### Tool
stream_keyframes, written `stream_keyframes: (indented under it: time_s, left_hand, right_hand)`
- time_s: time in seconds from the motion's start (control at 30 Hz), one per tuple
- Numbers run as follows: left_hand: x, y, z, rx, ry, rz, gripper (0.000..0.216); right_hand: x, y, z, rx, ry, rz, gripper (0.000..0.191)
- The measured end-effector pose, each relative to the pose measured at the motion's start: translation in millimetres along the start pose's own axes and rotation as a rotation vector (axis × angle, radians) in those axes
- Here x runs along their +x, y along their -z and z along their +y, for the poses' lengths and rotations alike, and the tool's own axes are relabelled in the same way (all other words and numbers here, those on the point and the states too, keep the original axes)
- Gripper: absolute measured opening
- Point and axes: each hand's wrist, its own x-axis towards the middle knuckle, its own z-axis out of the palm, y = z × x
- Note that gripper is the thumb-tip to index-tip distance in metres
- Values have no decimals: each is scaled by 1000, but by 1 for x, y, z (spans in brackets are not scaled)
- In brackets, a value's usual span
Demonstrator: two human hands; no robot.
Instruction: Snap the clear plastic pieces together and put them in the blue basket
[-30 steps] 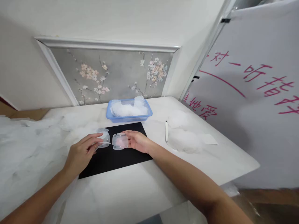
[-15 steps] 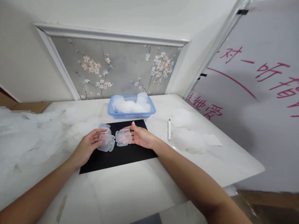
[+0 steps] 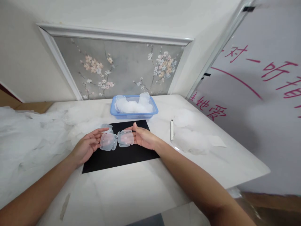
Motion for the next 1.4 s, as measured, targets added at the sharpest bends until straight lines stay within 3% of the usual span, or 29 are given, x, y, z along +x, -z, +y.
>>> stream_keyframes:
  time_s: [0.27, 0.73, 0.97, 1.13, 1.27, 1.4]
  left_hand:
    - [0, -1, 0, 20, 6, -14, 67]
    - [-1, 4, -2, 269, -7, -137, 80]
    - [-6, 7, 5, 251, -3, -314, 77]
    - [-7, 11, 5, 294, -18, -357, 77]
    - [-6, 13, 4, 322, -18, -381, 71]
    - [-6, 12, 4, 330, -17, -398, 64]
  right_hand:
    - [-1, 1, 0, -35, 41, 47, 38]
    - [-5, 3, 2, -177, 80, -52, 41]
    - [-3, 4, 2, -200, 95, -74, 48]
    - [-4, 4, 1, -208, 96, -68, 52]
    - [-5, 2, 0, -215, 101, -63, 49]
    - [-4, 1, -1, -251, 147, 9, 32]
